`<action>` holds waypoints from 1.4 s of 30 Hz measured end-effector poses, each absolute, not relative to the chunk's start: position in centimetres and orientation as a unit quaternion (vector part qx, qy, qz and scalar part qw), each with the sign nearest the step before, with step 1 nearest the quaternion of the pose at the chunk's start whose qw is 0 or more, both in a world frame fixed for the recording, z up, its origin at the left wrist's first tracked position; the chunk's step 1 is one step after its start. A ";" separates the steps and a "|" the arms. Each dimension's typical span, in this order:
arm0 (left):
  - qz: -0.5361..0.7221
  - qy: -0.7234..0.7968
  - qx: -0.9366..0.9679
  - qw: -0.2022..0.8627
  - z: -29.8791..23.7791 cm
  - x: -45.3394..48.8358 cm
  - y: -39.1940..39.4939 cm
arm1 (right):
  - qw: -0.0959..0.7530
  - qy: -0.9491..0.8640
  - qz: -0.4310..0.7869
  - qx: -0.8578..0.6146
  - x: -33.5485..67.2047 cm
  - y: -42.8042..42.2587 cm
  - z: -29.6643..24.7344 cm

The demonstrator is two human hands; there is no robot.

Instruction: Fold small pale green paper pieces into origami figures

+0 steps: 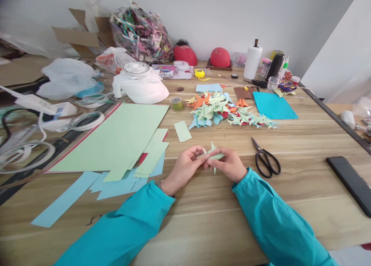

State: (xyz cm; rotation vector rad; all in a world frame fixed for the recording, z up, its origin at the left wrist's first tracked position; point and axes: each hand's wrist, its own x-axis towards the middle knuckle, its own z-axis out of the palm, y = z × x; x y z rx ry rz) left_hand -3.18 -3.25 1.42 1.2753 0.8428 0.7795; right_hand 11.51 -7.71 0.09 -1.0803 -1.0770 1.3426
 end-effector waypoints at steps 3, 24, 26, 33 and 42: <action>0.341 0.372 0.566 0.651 1.3 -3.2 -3.2 | 0.526 -0.448 0.571 -0.443 11.5 -7.7 0.1; 0.323 0.350 0.567 0.672 1.4 -3.2 -3.1 | 0.543 -0.420 0.569 -0.454 11.7 -7.7 -0.2; 0.325 0.344 0.574 0.668 1.5 -3.2 -3.2 | 0.541 -0.428 0.570 -0.446 11.7 -7.7 -0.1; 0.322 0.347 0.567 0.674 1.4 -3.3 -3.0 | 0.535 -0.433 0.567 -0.453 11.5 -7.9 0.2; 0.301 0.328 0.521 0.728 1.1 -3.3 -2.7 | 0.547 -0.411 0.574 -0.450 11.5 -7.9 0.4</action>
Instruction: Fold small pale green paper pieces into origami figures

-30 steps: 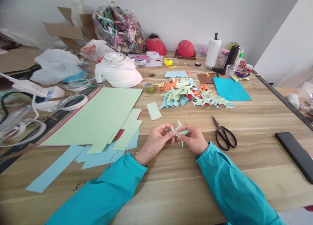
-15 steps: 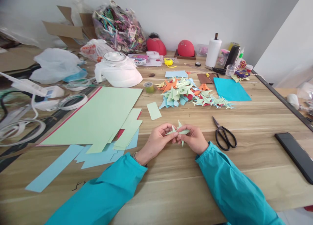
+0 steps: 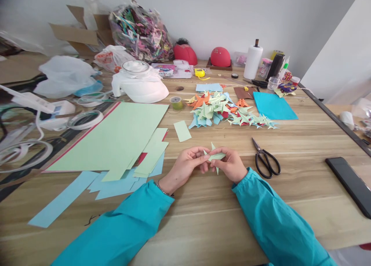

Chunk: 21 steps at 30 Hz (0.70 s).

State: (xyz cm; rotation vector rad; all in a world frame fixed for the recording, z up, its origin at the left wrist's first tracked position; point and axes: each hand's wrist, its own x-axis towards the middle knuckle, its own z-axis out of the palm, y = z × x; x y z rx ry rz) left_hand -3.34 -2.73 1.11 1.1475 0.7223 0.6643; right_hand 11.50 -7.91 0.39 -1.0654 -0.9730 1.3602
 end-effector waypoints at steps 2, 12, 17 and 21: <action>0.301 0.328 0.514 0.733 1.1 -3.3 -2.7 | 0.549 -0.406 0.572 -0.454 11.5 -7.9 0.4; 0.312 0.331 0.544 0.705 1.2 -3.3 -3.0 | 0.550 -0.401 0.567 -0.465 11.5 -7.9 0.2; 0.311 0.314 0.573 0.690 1.4 -3.4 -3.2 | 0.544 -0.413 0.566 -0.463 11.5 -8.0 0.4; 0.304 0.316 0.561 0.702 1.4 -3.4 -3.1 | 0.533 -0.417 0.564 -0.473 11.6 -8.0 0.5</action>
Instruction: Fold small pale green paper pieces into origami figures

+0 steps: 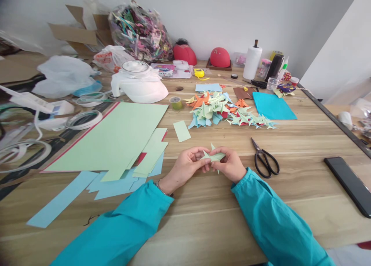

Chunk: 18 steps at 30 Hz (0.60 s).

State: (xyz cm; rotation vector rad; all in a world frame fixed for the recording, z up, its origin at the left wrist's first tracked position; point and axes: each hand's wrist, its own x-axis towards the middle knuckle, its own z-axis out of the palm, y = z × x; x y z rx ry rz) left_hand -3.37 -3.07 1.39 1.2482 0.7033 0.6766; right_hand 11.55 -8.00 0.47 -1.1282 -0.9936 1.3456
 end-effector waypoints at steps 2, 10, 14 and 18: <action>0.301 0.314 0.557 0.707 1.4 -3.3 -3.1 | 0.531 -0.419 0.563 -0.475 11.6 -8.0 0.5; 0.287 0.305 0.557 0.717 1.3 -3.5 -2.9 | 0.540 -0.400 0.573 -0.469 11.7 -8.0 0.4; 0.290 0.301 0.537 0.733 1.1 -3.5 -2.5 | 0.557 -0.392 0.580 -0.446 11.8 -8.0 0.2; 0.299 0.301 0.506 0.751 0.9 -3.4 -2.3 | 0.573 -0.387 0.589 -0.418 11.9 -7.9 -0.2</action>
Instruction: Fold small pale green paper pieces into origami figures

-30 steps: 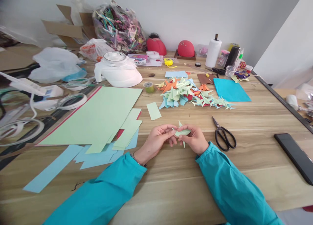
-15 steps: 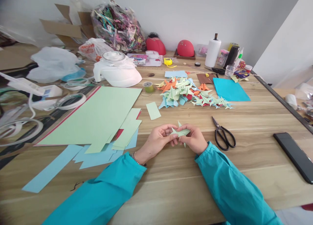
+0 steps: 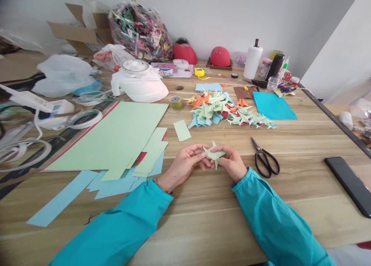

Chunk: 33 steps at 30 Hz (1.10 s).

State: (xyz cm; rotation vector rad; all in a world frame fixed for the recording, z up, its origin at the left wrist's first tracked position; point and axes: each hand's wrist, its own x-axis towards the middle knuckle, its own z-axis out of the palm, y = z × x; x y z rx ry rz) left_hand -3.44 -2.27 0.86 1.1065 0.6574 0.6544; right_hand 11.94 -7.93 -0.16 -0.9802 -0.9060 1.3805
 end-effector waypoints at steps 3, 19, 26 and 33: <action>0.302 0.309 0.509 0.745 0.9 -3.4 -2.4 | 0.575 -0.383 0.593 -0.413 11.9 -7.9 -0.3; 0.324 0.326 0.565 0.686 1.6 -3.5 -3.1 | 0.596 -0.393 0.528 -0.461 12.0 -7.6 -0.9; 0.324 0.317 0.567 0.687 1.4 -3.4 -3.1 | 0.571 -0.426 0.529 -0.462 11.6 -7.6 -0.2; 0.331 0.326 0.563 0.684 1.0 -3.4 -3.2 | 0.593 -0.418 0.484 -0.489 11.8 -7.8 -0.2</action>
